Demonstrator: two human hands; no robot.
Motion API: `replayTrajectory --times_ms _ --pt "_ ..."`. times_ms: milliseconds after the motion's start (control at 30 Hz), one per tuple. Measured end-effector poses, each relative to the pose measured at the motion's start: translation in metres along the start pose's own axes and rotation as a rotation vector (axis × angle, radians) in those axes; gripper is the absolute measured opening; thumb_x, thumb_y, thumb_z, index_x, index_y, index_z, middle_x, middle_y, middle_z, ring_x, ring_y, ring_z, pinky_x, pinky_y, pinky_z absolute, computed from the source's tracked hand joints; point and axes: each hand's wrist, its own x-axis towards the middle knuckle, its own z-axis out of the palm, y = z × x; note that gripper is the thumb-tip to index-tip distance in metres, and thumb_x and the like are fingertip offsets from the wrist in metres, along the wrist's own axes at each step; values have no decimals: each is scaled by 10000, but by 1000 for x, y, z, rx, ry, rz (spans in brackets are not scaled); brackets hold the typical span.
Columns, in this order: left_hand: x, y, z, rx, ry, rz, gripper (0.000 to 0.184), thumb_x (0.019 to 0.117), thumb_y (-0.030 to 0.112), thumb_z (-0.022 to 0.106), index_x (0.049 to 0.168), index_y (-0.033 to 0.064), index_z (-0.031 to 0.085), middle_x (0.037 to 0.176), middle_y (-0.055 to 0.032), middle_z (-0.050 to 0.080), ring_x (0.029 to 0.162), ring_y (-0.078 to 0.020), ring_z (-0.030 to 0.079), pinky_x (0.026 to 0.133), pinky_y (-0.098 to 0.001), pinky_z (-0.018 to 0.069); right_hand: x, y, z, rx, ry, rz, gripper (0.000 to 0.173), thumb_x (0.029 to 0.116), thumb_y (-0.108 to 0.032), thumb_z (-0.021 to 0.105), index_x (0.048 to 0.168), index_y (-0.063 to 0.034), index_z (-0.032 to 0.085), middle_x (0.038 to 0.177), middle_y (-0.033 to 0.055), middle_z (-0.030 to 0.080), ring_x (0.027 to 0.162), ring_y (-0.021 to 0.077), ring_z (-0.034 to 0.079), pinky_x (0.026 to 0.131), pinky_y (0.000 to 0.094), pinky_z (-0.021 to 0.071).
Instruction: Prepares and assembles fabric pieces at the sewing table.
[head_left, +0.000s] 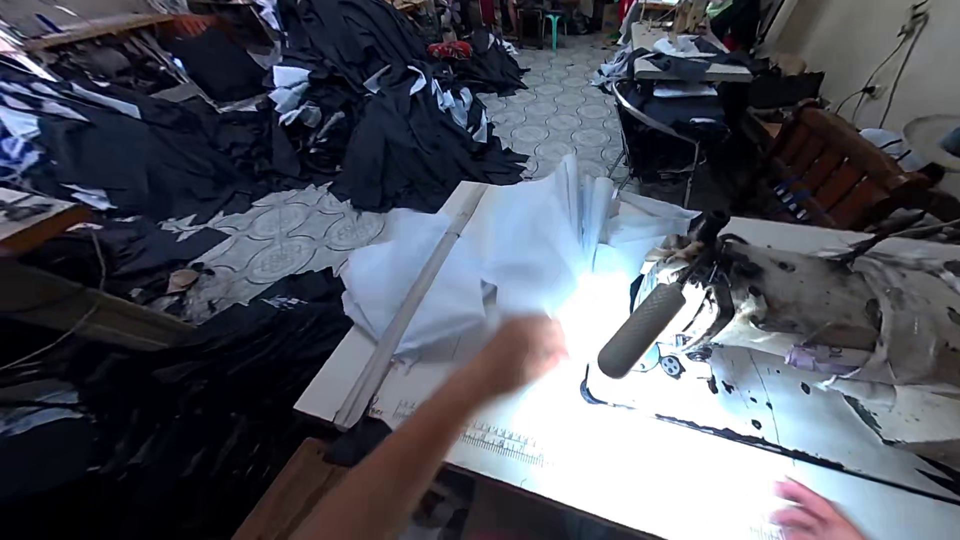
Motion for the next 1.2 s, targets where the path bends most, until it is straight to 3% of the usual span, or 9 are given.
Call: replayTrajectory --times_ms 100,233,400,500,567,700,867,1000,1200 --pt "-66 77 61 -208 -225 323 135 960 81 630 882 68 740 756 -79 694 689 -221 698 599 -377 570 16 -42 79 276 -385 234 586 952 -295 654 1263 182 517 1045 65 720 878 41 694 805 269 586" --pt "-116 52 68 44 94 83 423 894 498 692 1151 166 748 1183 -105 717 1144 -259 660 980 -440 514 34 -60 107 237 -242 217 69 883 -62 688 823 -36 664 671 -101 629 632 -66 592 640 159 518" --pt "-126 21 46 181 39 -351 568 978 438 552 1347 19 659 1461 -284 537 1386 -502 472 1112 -689 349 19 -117 88 790 250 20 381 940 11 537 998 -321 715 899 -209 763 823 -104 691 756 120 573" --pt "-99 114 97 -248 88 -80 226 929 142 663 1020 -49 742 1018 -194 747 1011 -282 725 917 -399 566 44 -115 103 435 -155 -418 189 1040 -333 559 1159 -276 695 1170 -194 707 1103 -108 619 952 124 515" --pt "-72 161 110 -745 -189 -71 171 952 25 592 1012 -95 698 935 -162 711 924 -198 686 873 -294 538 73 -100 121 -28 -539 -512 527 1029 -540 473 1252 -108 676 1459 91 584 1418 244 484 1133 470 407" --pt "-62 139 89 -562 -1011 120 276 1047 145 543 1147 -62 698 1044 -259 719 1010 -414 702 903 -605 522 60 -42 119 -463 -855 -419 581 1035 -478 497 1543 -197 483 1657 136 330 1538 401 267 1174 692 224" --pt "-69 50 30 -196 -322 -97 373 974 232 654 1228 -39 689 1170 -219 711 1100 -344 693 966 -502 545 13 -18 109 -491 -561 -611 522 1019 -523 460 1428 -240 618 1544 63 524 1430 379 474 1060 721 374" --pt "-8 -17 30 70 -225 -498 806 933 426 713 1557 25 397 1608 -273 335 1514 -482 242 1184 -705 141 15 -18 128 -449 -292 -703 391 1072 -411 421 1169 -212 744 1272 -9 723 1224 211 657 1010 524 482" --pt "-5 -45 18 -270 -156 -340 328 875 145 757 1080 -96 671 1509 -256 474 1436 -338 422 1162 -476 349 16 -20 134 -522 81 -404 376 929 -442 613 1040 -141 809 1136 100 760 1048 322 720 920 578 512"
